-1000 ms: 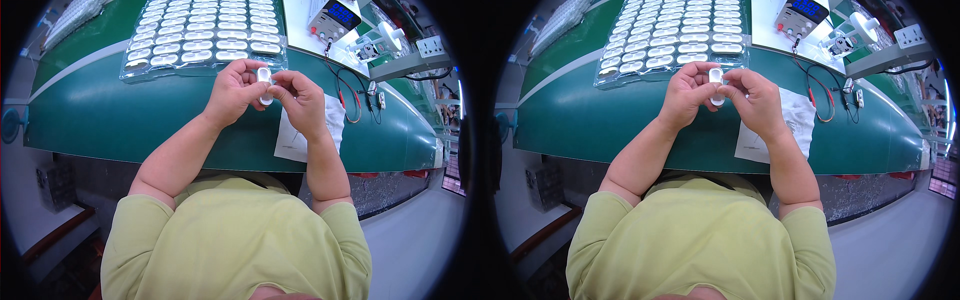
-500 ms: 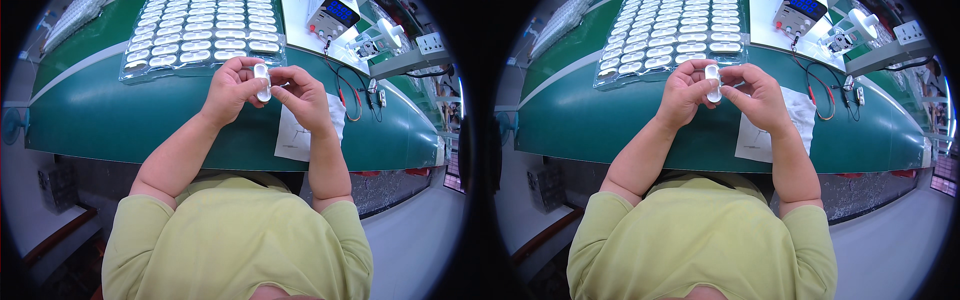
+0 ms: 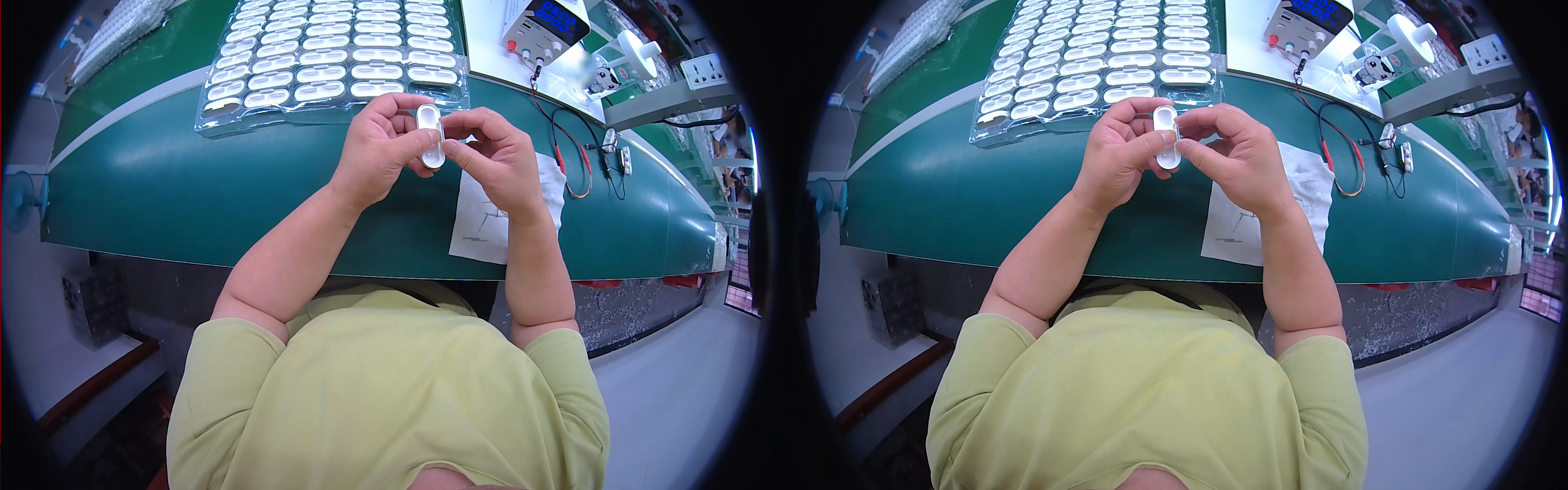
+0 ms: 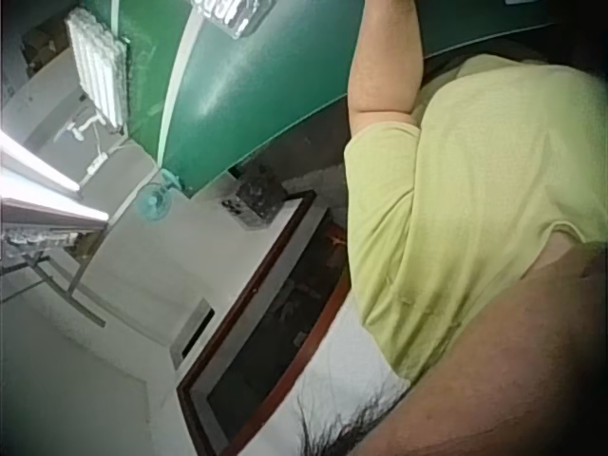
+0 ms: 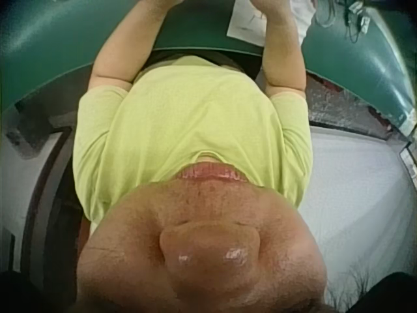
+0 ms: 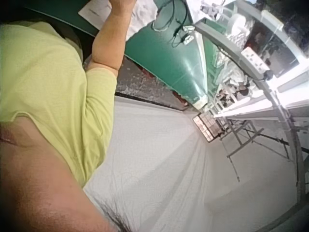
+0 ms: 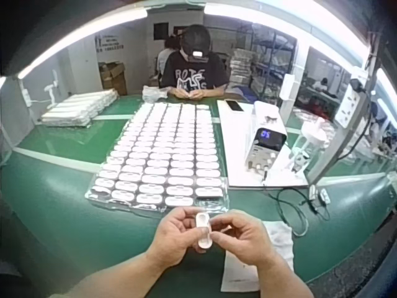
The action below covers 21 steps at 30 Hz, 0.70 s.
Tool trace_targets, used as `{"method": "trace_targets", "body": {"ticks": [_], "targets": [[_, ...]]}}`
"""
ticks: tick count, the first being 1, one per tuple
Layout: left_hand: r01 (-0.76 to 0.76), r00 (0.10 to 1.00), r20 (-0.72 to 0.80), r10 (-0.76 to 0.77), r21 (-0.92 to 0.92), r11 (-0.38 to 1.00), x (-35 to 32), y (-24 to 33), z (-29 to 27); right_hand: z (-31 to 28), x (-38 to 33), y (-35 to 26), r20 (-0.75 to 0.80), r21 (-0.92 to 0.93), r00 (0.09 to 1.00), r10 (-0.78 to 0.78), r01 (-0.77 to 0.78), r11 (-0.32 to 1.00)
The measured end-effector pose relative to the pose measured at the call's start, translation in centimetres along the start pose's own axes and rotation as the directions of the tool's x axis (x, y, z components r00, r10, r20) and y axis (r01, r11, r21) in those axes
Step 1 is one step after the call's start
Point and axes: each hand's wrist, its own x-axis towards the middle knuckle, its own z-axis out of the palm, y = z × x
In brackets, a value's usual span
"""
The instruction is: The person assembles electronic components by hand, repeatedly taking plastic casings from a tray and small metal strips from a cloth and inserting the metal strips into each casing.
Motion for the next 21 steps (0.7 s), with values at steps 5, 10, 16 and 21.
{"method": "trace_targets", "body": {"ticks": [5,10,16,21], "targets": [[0.004,1.0,-0.014,-0.005,-0.002,1.0,0.0,0.1,0.0,0.1,0.0,0.1,-0.004,-0.01,1.0,0.0,0.0,1.0],[0.019,0.999,-0.035,-0.019,-0.011,1.0,0.1,0.2,-0.1,-0.7,0.7,-0.1,-0.134,0.312,0.99,0.054,-0.01,0.95],[0.013,0.969,-0.248,-0.021,-0.032,0.999,1.8,1.1,-0.4,-3.8,1.6,0.9,-0.454,0.345,0.89,0.044,0.13,0.929],[0.071,0.957,-0.285,0.059,0.426,0.902,5.2,3.1,0.0,-4.9,1.5,0.9,-0.53,0.325,0.847,0.042,0.157,0.933]]}}
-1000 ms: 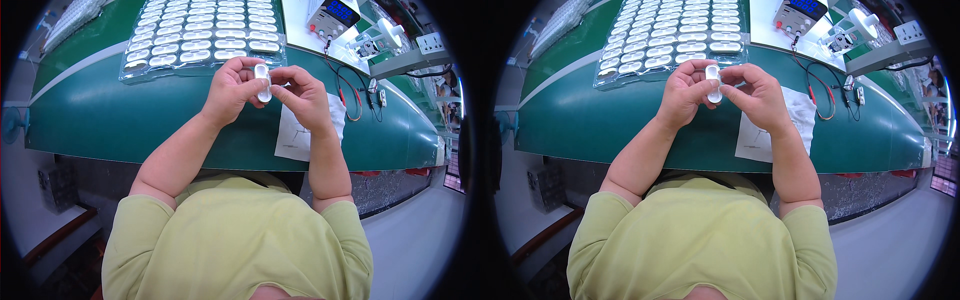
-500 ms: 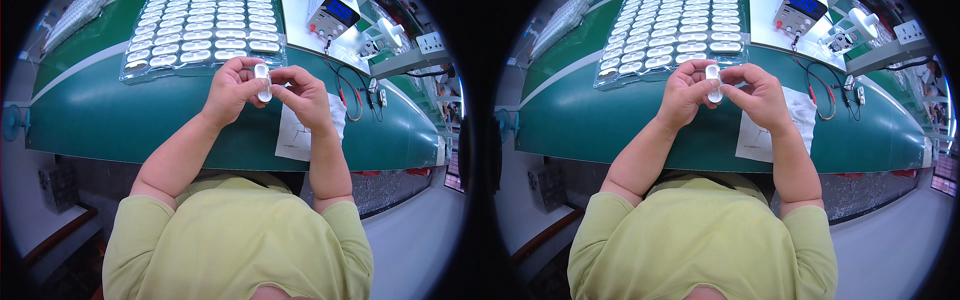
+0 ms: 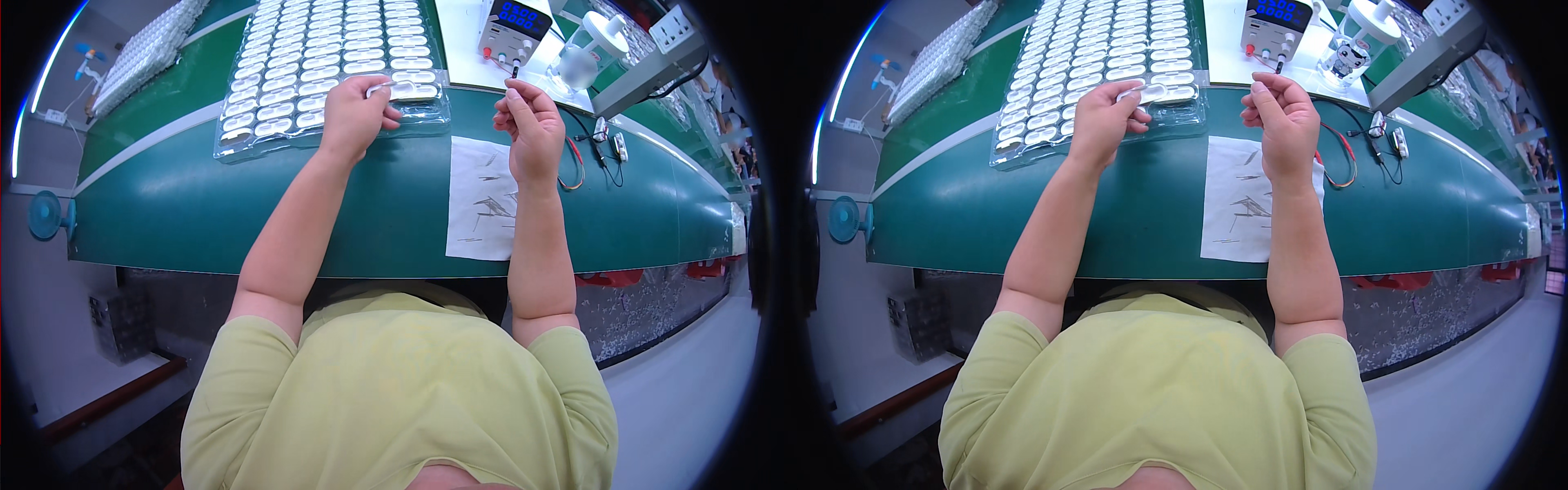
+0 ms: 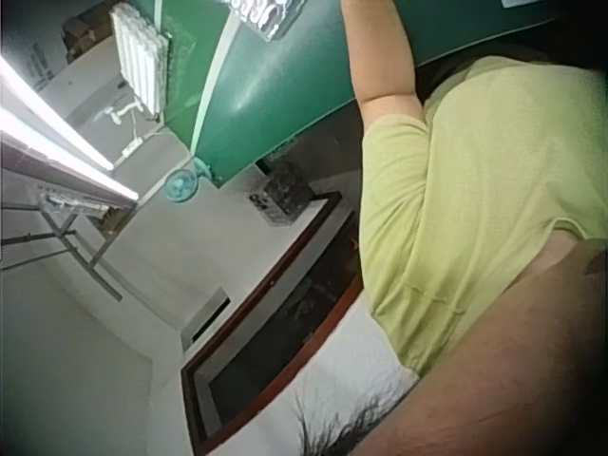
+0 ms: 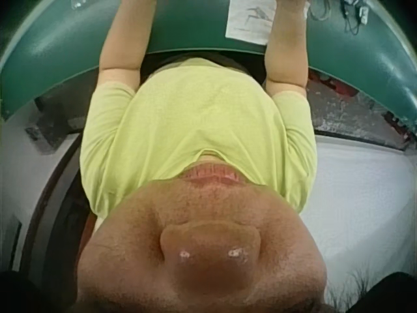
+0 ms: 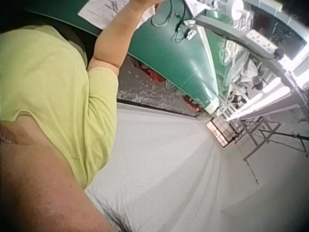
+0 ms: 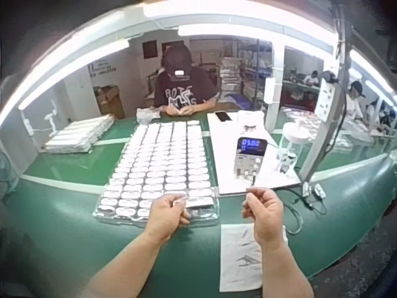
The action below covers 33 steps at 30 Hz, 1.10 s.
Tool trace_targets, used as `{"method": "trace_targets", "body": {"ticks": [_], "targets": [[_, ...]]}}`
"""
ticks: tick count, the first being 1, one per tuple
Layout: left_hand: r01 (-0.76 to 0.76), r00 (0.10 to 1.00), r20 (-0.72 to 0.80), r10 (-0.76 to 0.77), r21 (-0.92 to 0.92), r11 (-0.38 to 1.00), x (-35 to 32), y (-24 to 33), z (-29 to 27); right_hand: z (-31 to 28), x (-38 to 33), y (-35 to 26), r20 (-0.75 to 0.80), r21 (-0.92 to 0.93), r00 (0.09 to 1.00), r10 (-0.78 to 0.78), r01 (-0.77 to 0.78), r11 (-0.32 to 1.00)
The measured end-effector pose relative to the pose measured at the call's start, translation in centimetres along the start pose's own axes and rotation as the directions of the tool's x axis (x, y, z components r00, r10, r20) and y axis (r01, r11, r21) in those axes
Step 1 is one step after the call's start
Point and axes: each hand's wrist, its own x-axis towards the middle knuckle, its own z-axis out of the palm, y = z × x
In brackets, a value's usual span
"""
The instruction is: The person assembles electronic components by hand, repeatedly taking plastic casings from a tray and small metal strips from a cloth and inserting the metal strips into each casing.
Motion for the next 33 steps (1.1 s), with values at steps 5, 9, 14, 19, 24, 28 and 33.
{"method": "trace_targets", "body": {"ticks": [5,9,14,19,24,28,33], "targets": [[-0.031,0.983,0.176,-0.058,0.466,0.884,2.5,-0.1,1.1,-0.2,-0.1,-0.6,-0.03,0.01,0.998,-0.055,0.055,0.998],[-0.076,0.985,0.167,-0.044,0.648,0.758,2.9,0.2,1.6,-0.8,0.0,-1.1,-0.077,0.011,0.991,-0.106,0.107,0.994],[-0.184,0.983,0.146,0.113,0.771,0.61,5.0,0.9,1.4,-2.5,0.0,-4.5,-0.128,0.048,0.963,-0.237,0.244,0.969],[-0.242,0.967,0.252,0.022,0.897,0.371,7.0,0.6,1.8,-5.0,-1.3,-7.9,0.133,-0.307,0.955,-0.266,0.295,0.905],[-0.31,0.95,0.306,0.058,0.908,0.283,7.1,0.4,2.0,-7.8,-3.5,-6.2,0.371,-0.868,0.895,0.248,0.239,0.435],[-0.438,0.871,0.394,0.292,0.893,0.102,5.6,0.5,2.0,-8.0,-5.3,-4.9,0.311,-0.914,0.869,0.385,0.163,0.37],[-0.475,0.821,0.236,0.52,0.787,0.393,3.3,0.2,1.6,-7.8,-5.5,-4.2,0.292,-0.927,0.849,0.441,0.138,0.35]]}}
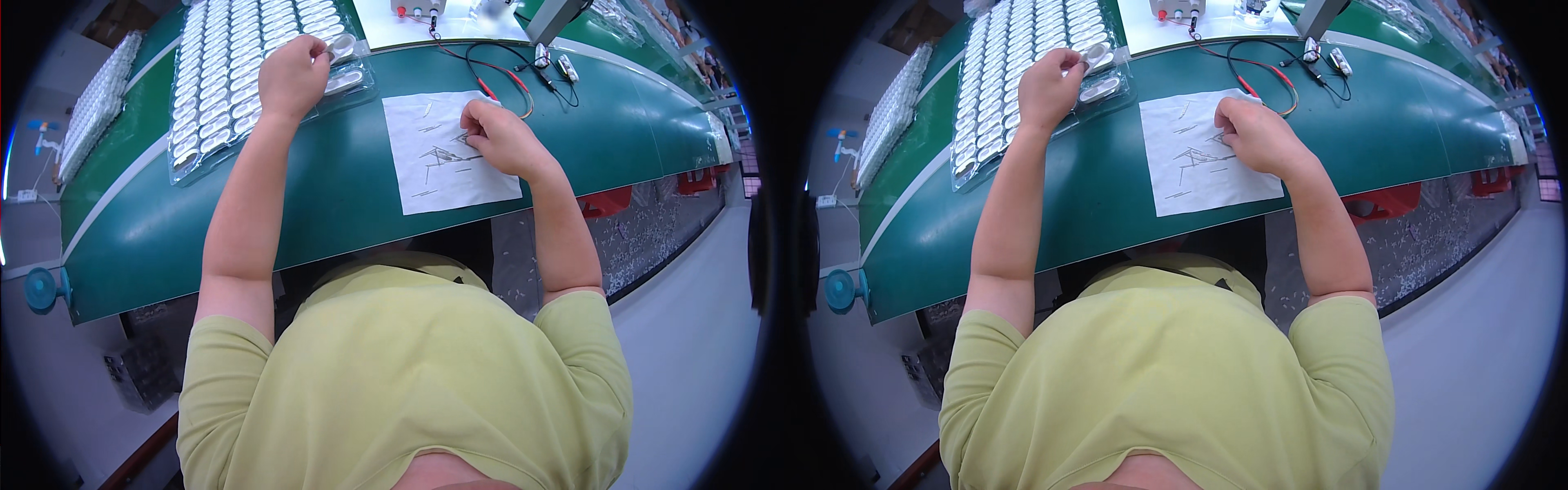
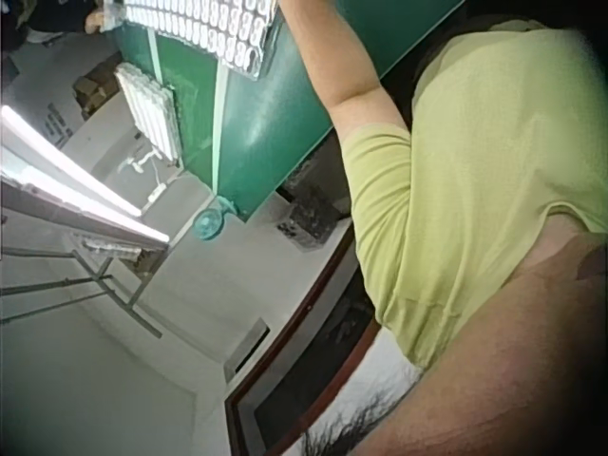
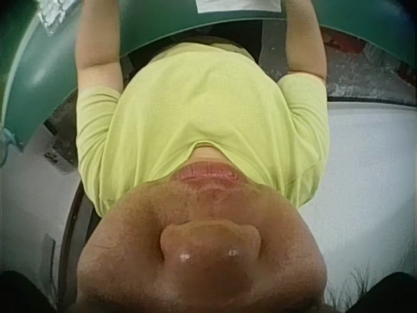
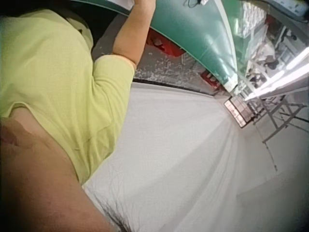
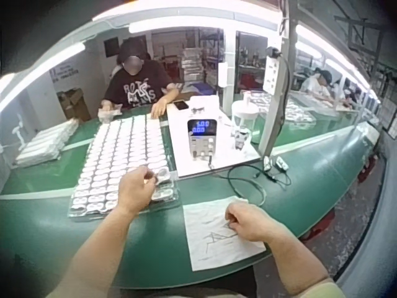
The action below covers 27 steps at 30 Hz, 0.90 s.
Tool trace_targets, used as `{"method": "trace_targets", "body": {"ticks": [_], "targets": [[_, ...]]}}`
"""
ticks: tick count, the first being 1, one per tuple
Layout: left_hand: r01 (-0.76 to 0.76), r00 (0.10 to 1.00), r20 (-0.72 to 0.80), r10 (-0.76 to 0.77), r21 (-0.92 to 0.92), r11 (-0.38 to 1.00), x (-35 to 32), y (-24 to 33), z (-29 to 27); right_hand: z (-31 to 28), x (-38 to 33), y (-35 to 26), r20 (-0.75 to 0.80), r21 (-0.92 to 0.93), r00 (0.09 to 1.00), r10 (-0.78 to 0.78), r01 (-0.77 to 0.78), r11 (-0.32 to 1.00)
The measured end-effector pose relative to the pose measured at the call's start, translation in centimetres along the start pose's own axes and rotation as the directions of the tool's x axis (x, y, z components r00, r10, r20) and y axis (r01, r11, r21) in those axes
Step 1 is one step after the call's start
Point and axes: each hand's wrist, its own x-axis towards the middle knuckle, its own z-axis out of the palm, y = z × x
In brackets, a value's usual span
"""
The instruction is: The person assembles electronic components by hand, repeatedly taking plastic casings from a tray and small metal strips from a cloth and inserting the metal strips into each casing.
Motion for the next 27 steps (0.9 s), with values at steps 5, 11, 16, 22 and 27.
{"method": "trace_targets", "body": {"ticks": [5,11,16,22,27], "targets": [[0.426,0.883,0.317,-0.347,-0.852,0.304,-3.8,2.7,-0.7,-0.1,-0.1,-0.3,0.003,-0.024,0.999,0.032,-0.032,0.999],[0.602,0.755,0.594,-0.279,-0.796,-0.068,-7.1,1.4,0.1,0.1,0.1,0.3,-0.011,0.047,0.999,0.037,-0.036,0.998],[0.61,0.756,0.618,-0.218,-0.785,-0.111,-7.8,2.7,0.8,0.2,0.4,0.7,-0.218,0.065,0.973,-0.078,0.094,0.993],[0.616,0.757,0.607,-0.241,-0.786,-0.047,-7.9,4.0,0.9,2.1,1.5,-4.6,-0.242,0.54,0.968,-0.063,0.189,0.82],[0.593,0.788,0.571,-0.228,-0.805,0.032,-8.1,3.0,1.6,6.2,3.7,-6.4,-0.357,0.332,0.896,-0.265,0.387,0.861]]}}
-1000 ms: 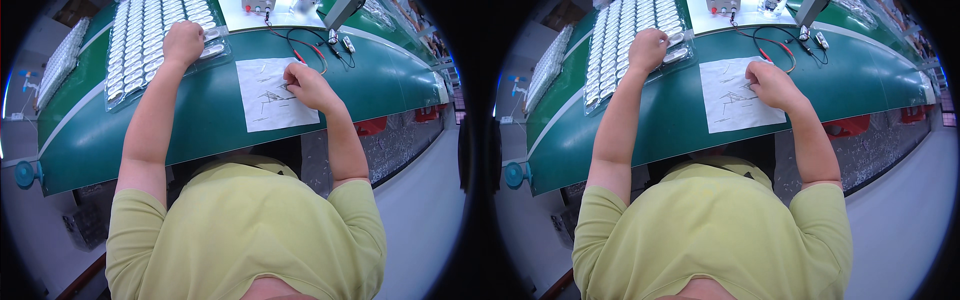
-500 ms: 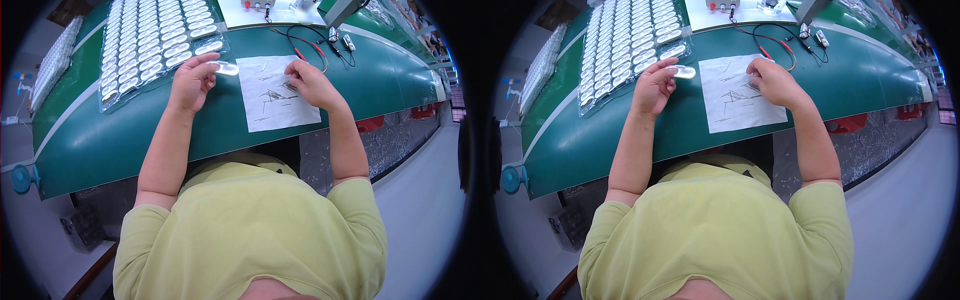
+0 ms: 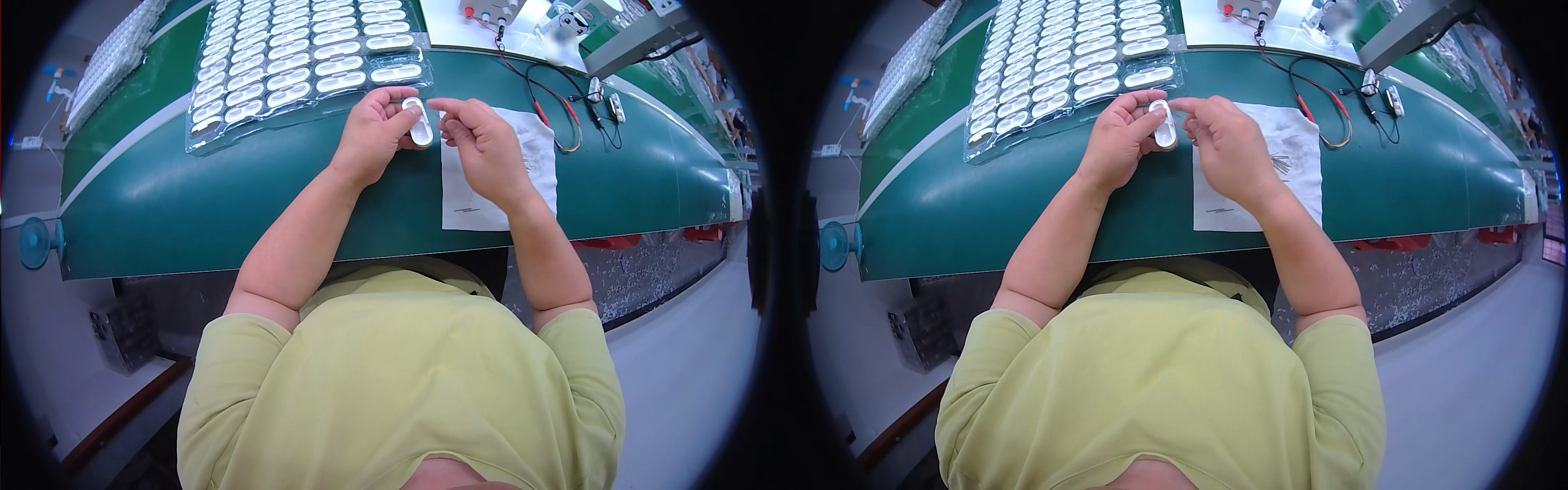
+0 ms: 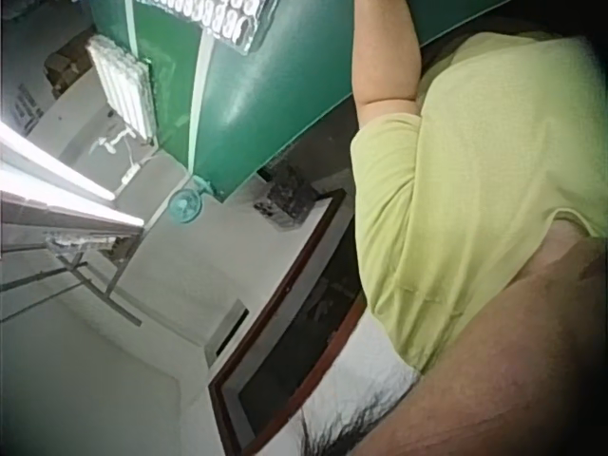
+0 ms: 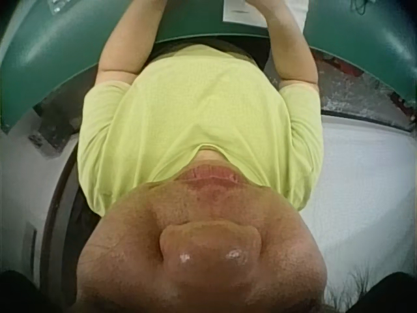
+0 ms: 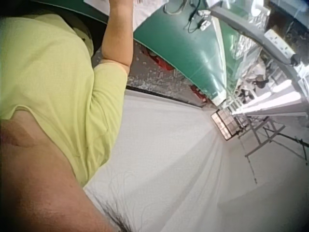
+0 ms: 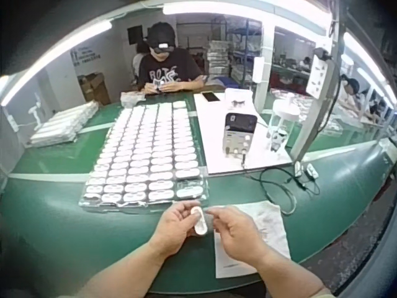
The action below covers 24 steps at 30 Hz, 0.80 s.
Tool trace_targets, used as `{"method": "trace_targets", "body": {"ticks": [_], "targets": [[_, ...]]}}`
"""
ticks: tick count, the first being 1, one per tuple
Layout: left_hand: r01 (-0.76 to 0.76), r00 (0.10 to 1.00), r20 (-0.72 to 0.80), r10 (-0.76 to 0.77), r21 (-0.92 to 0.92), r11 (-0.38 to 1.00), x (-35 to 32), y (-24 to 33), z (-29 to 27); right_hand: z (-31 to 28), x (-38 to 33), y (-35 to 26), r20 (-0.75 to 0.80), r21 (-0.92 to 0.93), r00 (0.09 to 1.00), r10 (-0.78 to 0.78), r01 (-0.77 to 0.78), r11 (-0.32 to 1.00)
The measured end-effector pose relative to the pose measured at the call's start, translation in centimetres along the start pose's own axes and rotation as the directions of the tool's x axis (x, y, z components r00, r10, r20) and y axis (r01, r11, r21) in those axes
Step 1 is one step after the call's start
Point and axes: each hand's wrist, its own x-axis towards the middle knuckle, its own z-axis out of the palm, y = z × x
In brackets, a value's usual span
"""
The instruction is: The person assembles electronic components by hand, repeatedly taking plastic casings from a tray and small metal strips from a cloth and inserting the metal strips into each casing.
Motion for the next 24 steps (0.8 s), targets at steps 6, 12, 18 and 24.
{"method": "trace_targets", "body": {"ticks": [6,12,18,24], "targets": [[0.005,1.0,-0.011,-0.004,0.024,1.0,-0.1,0.1,0.0,1.1,-0.6,0.2,-0.036,0.048,0.995,0.098,-0.096,0.994],[0.006,0.999,-0.035,-0.005,0.025,1.0,-0.1,0.2,0.3,1.2,-0.7,0.1,-0.04,0.002,0.991,0.13,-0.13,0.991],[-0.064,0.997,-0.047,0.068,0.093,0.994,0.1,-0.7,0.4,1.9,-0.9,-0.5,-0.076,-0.016,0.978,0.192,-0.194,0.981],[-0.225,0.965,-0.041,0.259,0.373,0.9,-0.1,-1.3,0.2,2.3,-1.4,-0.2,-0.073,-0.254,0.992,-0.105,0.083,0.964]]}}
